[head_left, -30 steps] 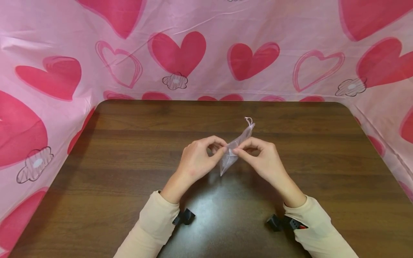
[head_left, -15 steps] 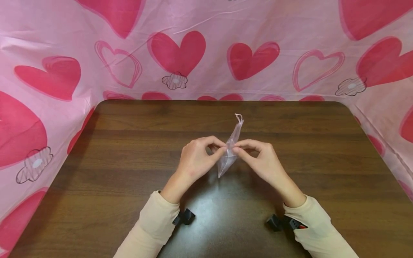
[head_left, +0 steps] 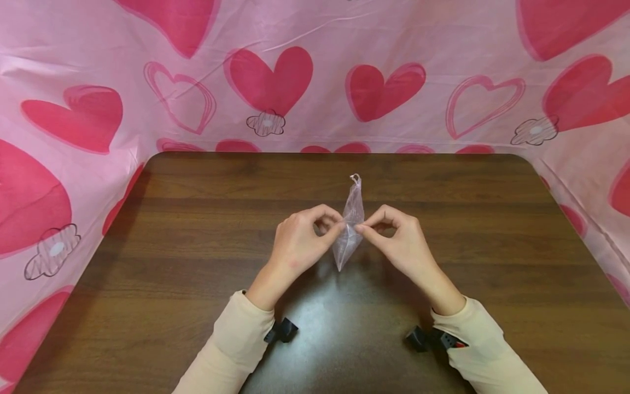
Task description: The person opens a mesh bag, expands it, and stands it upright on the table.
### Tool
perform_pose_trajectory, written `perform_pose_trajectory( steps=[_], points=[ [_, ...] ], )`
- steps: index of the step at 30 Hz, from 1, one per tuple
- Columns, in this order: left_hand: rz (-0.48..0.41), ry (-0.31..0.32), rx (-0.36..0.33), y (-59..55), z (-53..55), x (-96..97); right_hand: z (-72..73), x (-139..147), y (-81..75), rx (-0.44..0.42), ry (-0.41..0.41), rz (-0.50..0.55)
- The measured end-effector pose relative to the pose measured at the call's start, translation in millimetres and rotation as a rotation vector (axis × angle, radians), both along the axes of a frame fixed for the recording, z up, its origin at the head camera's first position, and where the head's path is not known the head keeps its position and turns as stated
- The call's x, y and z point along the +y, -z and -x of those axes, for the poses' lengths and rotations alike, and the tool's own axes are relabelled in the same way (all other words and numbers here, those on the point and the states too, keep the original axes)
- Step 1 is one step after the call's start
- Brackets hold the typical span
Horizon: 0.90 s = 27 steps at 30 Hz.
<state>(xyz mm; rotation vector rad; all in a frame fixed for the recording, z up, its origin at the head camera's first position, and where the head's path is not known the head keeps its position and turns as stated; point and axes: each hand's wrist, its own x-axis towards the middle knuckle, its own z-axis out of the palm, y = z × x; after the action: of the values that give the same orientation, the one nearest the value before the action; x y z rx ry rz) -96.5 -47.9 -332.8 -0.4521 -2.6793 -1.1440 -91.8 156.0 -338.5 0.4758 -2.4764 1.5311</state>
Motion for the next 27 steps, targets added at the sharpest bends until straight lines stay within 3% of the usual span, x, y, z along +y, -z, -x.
perform_pose_trajectory(
  steps=[11, 17, 27],
  points=[
    [-0.028, -0.064, 0.02, -0.8, 0.8, -0.4, 0.2, -0.8, 1.0, -0.033, -0.031, -0.005],
    [-0.036, -0.021, 0.027, -0.6, 0.2, -0.2, -0.4, -0.4, 0.3, -0.026, 0.02, -0.007],
    [-0.077, 0.095, 0.24, 0.2, -1.9, -1.1, 0.0, -0.3, 2.0, 0.008, 0.036, 0.008]
  ],
)
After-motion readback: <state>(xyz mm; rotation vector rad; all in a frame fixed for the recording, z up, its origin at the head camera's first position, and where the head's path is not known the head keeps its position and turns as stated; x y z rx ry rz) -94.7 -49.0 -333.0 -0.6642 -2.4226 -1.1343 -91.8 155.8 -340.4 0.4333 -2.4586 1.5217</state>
